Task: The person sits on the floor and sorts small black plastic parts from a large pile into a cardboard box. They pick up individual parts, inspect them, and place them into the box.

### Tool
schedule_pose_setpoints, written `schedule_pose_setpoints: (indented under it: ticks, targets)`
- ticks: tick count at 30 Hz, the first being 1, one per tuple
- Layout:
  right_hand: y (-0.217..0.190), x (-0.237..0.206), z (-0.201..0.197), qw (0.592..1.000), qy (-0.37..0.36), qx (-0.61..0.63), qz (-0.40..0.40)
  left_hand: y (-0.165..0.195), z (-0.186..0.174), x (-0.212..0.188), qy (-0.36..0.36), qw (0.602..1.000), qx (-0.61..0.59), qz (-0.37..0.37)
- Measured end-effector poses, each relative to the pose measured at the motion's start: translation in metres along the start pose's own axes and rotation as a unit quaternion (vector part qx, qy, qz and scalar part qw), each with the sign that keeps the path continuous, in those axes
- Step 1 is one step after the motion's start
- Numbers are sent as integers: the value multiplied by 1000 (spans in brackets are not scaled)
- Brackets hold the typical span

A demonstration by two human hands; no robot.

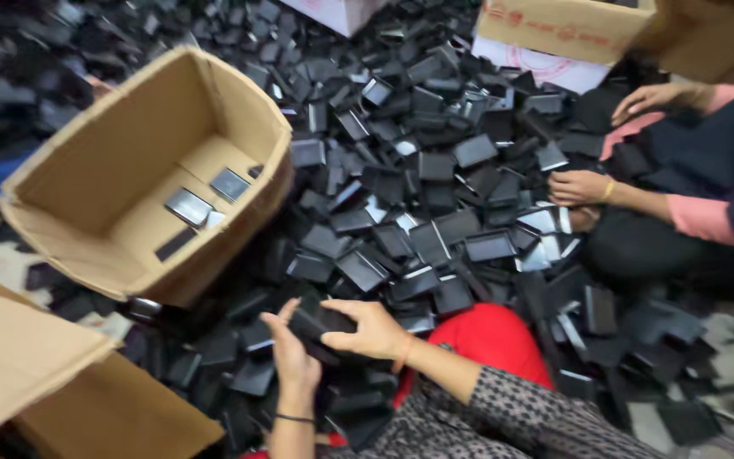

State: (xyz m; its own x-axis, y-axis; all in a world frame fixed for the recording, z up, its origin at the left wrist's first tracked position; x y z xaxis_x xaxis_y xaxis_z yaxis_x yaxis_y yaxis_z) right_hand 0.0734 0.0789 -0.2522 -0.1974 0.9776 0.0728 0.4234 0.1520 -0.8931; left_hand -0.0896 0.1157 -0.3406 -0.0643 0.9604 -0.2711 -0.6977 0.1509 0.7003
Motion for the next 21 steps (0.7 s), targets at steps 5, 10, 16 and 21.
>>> schedule_pose_setpoints:
  ticks: [5, 10, 16, 21]
  targets:
    - [1, -8, 16, 998, -35, 51, 16, 4, -9, -11, -66, 996, -54, 40]
    - [3, 0, 32, 992, -11, -34, -121, 9, -11, -14, -43, 993, -15, 112]
    - [23, 8, 45, 981, -91, 165, -36, 42, -13, -19, -43, 988, -84, 123]
    - [49, 13, 49, 879, -110, 427, 182, 49, -6, -20, -84, 985, -69, 135]
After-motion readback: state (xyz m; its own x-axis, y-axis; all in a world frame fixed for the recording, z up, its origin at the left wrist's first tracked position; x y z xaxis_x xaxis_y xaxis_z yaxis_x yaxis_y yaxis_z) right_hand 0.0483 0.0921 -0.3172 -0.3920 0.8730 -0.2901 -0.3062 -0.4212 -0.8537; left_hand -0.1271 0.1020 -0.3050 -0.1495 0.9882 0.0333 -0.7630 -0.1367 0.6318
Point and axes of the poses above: each hand's wrist, its own x-axis towards the middle knuckle, its own z-axis out of the palm, y = z × x, the point moved 1 cm from there along x, towards the middle knuckle, and after that the axes turned 4 degrees about z, right-handed, at the moved point
